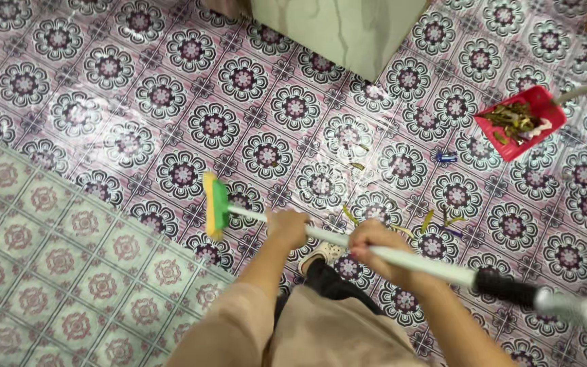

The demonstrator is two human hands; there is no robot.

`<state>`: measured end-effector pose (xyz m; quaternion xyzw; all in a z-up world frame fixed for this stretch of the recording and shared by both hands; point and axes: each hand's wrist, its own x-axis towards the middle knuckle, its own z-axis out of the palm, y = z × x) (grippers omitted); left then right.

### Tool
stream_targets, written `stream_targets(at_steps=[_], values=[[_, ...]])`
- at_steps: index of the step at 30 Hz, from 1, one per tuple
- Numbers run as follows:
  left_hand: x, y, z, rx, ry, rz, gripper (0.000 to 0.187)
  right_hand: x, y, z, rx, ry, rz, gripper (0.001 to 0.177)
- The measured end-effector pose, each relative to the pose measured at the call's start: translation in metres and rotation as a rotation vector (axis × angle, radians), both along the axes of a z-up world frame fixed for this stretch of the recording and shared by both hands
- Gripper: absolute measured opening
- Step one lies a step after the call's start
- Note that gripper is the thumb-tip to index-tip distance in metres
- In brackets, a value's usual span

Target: The person sweeps the floor with a broom, gathers debris including paper scraps and wrappers by hand, and places the gathered items into a small bin on a storage shelf.

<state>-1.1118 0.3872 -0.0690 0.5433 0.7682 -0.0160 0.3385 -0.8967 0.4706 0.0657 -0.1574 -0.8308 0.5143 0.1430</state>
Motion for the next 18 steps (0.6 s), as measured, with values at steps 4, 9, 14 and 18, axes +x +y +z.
stream_targets(at_steps=[4, 9, 14, 18], values=[[0.027, 0.057, -0.032, 0.157, -0.111, 0.125, 0.050, 0.018, 0.060, 0.012, 0.031, -0.071, -0.061, 0.012], [0.095, 0.157, 0.012, 0.253, -0.379, 0.035, 0.050, 0.050, 0.123, 0.103, 0.213, -0.160, -0.083, 0.009], [0.113, 0.207, 0.087, 0.364, -0.306, -0.156, 0.021, 0.059, 0.151, 0.151, 0.012, 0.143, -0.129, 0.014], [0.096, 0.215, 0.113, 0.354, -0.178, -0.195, 0.019, 0.070, 0.165, 0.148, -0.166, 0.438, -0.253, 0.011]])
